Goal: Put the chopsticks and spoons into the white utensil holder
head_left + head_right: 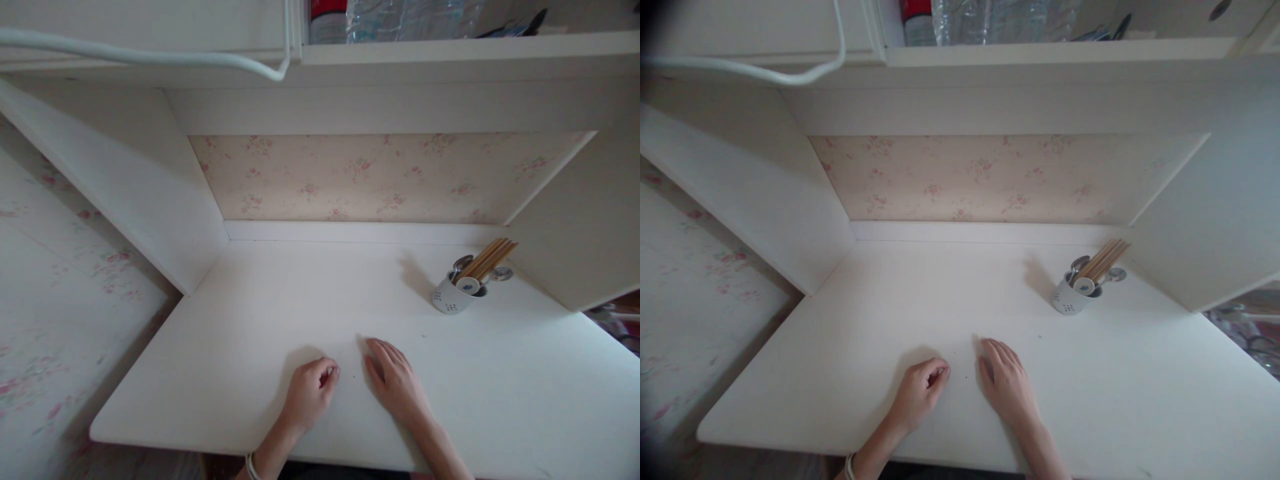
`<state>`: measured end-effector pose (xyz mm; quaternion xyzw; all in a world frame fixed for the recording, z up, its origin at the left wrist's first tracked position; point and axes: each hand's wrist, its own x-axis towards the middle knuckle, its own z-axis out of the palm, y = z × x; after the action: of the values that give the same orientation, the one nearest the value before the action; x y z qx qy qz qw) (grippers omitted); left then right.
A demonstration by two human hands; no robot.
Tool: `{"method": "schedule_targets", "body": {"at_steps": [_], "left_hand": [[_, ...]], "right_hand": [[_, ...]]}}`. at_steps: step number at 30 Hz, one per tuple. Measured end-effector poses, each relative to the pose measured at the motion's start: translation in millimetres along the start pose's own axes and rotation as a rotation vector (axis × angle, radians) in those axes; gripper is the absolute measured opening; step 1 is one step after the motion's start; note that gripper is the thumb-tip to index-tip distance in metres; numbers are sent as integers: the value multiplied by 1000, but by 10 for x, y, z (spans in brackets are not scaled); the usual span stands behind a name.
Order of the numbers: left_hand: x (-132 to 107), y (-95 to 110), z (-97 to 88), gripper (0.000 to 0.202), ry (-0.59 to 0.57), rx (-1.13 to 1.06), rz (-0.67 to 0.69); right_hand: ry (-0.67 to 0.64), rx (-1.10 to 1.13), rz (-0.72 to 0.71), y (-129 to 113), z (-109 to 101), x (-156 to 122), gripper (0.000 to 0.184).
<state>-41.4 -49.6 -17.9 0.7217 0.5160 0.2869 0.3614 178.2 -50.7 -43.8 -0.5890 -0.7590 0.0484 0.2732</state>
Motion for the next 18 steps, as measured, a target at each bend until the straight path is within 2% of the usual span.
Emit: {"method": "schedule_targets", "body": {"at_steps": [4, 14, 16, 18], "left_hand": [[-6, -9, 10, 26, 3, 9, 4], [3, -2, 12, 25, -4, 3, 6], [1, 0, 10, 25, -6, 4, 5], [-1, -2, 9, 25, -4, 6, 4]], "right_hand": [[-1, 0, -37, -12, -17, 12, 26], [-32, 42, -6, -14, -6, 1, 29], [-33, 88, 17, -5, 2, -10, 29], [-37, 164, 99, 46, -18, -17, 28]]}}
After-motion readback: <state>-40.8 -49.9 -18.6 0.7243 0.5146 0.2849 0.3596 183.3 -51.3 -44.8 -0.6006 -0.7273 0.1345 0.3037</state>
